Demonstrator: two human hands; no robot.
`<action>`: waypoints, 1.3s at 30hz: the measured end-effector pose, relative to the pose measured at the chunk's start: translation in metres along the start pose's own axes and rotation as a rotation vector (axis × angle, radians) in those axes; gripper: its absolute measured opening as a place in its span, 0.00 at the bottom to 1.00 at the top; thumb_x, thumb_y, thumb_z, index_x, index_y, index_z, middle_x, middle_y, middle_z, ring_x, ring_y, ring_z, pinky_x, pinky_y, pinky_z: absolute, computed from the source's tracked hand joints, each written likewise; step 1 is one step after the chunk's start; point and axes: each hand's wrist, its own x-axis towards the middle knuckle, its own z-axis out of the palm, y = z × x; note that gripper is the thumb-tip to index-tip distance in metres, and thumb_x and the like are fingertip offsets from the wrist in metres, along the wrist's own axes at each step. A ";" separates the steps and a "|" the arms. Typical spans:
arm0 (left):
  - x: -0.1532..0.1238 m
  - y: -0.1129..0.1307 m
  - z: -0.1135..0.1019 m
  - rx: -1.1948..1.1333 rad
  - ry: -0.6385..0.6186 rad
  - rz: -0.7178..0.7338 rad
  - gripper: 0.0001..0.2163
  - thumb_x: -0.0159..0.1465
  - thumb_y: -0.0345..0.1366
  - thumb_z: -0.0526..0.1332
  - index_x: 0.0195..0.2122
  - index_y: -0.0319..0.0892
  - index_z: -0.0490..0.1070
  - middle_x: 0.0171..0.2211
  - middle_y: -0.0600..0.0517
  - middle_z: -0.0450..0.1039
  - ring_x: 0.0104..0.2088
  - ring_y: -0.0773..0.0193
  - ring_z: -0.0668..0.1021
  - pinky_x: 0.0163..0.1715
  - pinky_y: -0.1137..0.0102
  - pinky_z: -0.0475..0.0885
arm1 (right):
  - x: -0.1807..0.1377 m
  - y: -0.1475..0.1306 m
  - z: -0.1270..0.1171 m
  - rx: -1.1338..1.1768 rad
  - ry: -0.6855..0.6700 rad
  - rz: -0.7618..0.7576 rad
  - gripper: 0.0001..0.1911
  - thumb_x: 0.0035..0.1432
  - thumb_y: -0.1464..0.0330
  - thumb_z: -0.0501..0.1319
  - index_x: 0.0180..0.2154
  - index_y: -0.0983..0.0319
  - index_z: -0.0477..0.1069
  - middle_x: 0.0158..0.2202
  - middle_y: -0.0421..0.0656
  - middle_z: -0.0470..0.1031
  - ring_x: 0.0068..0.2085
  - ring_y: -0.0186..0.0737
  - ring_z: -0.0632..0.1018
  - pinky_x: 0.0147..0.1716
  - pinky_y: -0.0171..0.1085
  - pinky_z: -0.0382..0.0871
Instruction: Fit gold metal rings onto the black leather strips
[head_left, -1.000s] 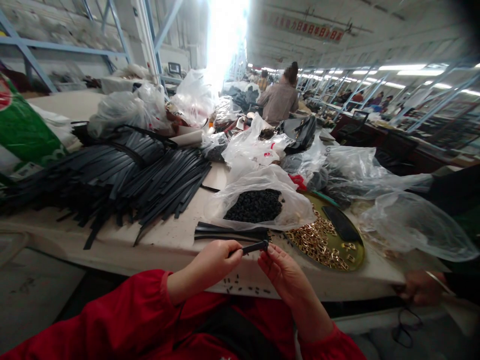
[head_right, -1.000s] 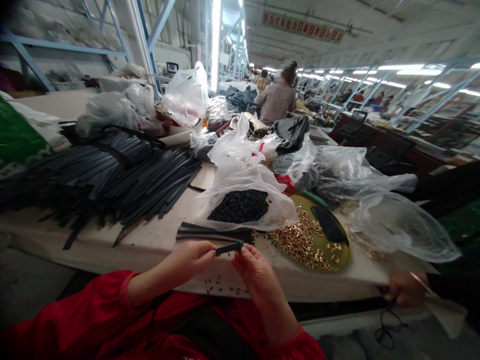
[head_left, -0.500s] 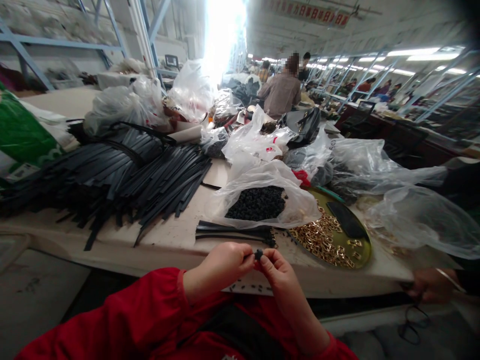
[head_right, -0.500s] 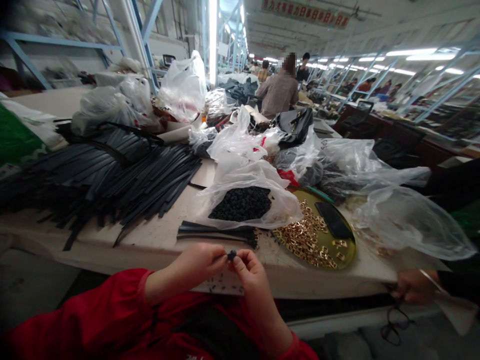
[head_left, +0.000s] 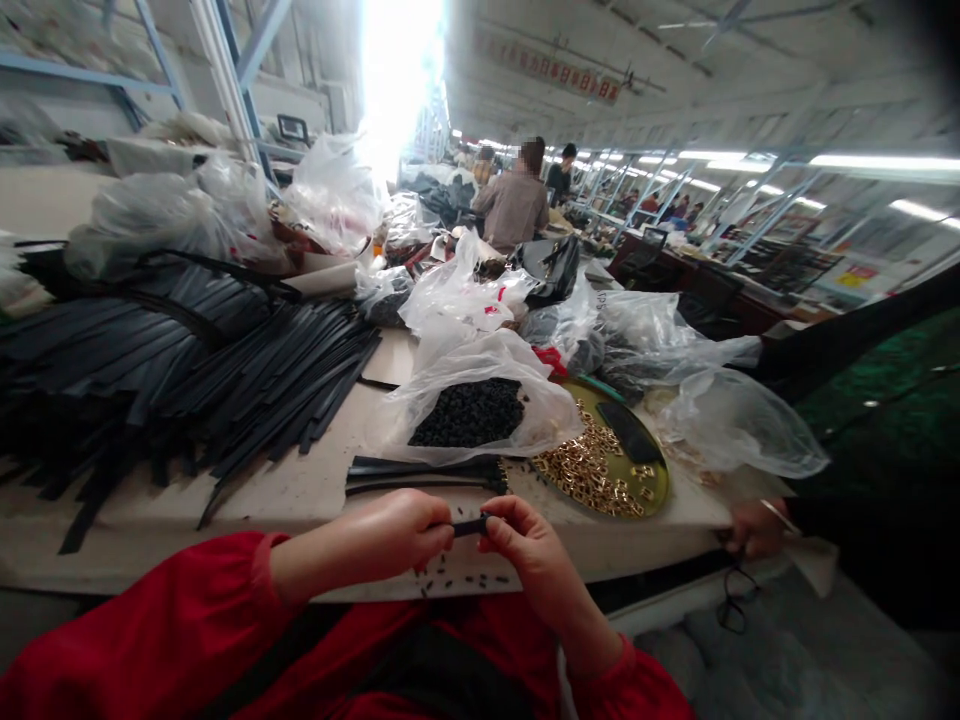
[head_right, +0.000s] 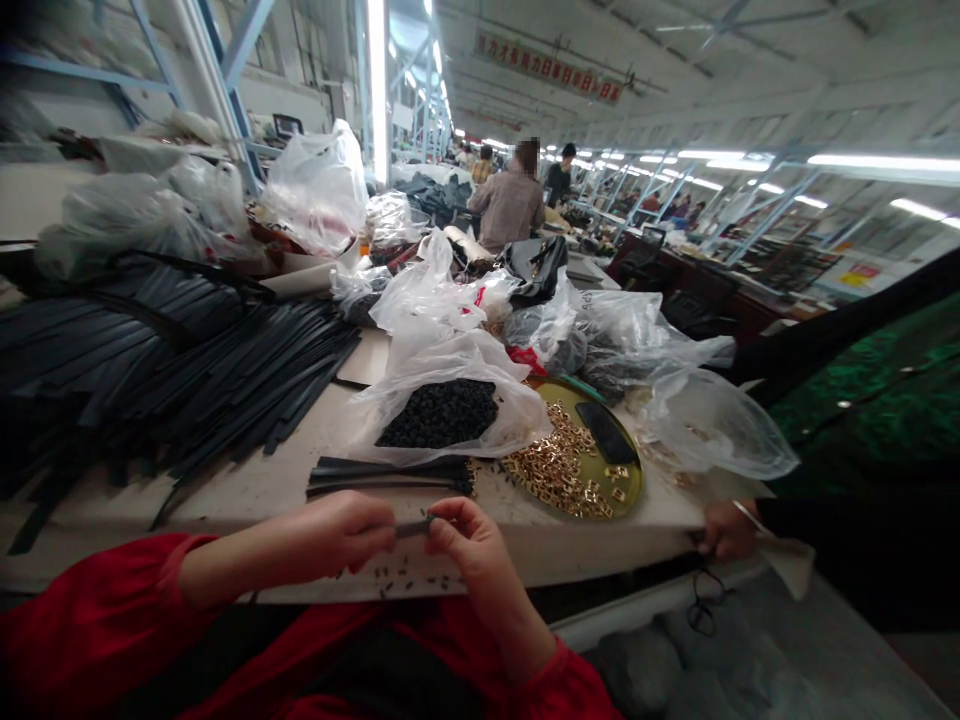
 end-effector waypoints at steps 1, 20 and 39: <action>-0.001 0.000 0.001 0.017 0.028 0.048 0.11 0.57 0.37 0.49 0.22 0.41 0.66 0.17 0.57 0.64 0.18 0.71 0.66 0.17 0.77 0.56 | -0.002 0.001 0.003 -0.011 -0.022 -0.001 0.11 0.44 0.64 0.67 0.31 0.62 0.71 0.24 0.36 0.73 0.24 0.30 0.72 0.28 0.31 0.64; 0.030 -0.020 0.041 -0.336 -0.047 0.024 0.22 0.60 0.38 0.48 0.55 0.38 0.56 0.18 0.58 0.62 0.22 0.68 0.68 0.27 0.74 0.64 | 0.005 0.032 0.001 0.094 0.013 0.023 0.14 0.43 0.62 0.67 0.29 0.62 0.66 0.21 0.35 0.70 0.23 0.32 0.71 0.26 0.32 0.63; 0.036 -0.015 0.028 -0.595 -0.060 -0.055 0.15 0.58 0.49 0.48 0.31 0.40 0.59 0.21 0.59 0.60 0.15 0.75 0.58 0.13 0.77 0.52 | 0.104 -0.050 -0.153 -0.968 0.555 -0.167 0.05 0.47 0.71 0.59 0.21 0.62 0.66 0.30 0.47 0.71 0.39 0.43 0.70 0.37 0.37 0.59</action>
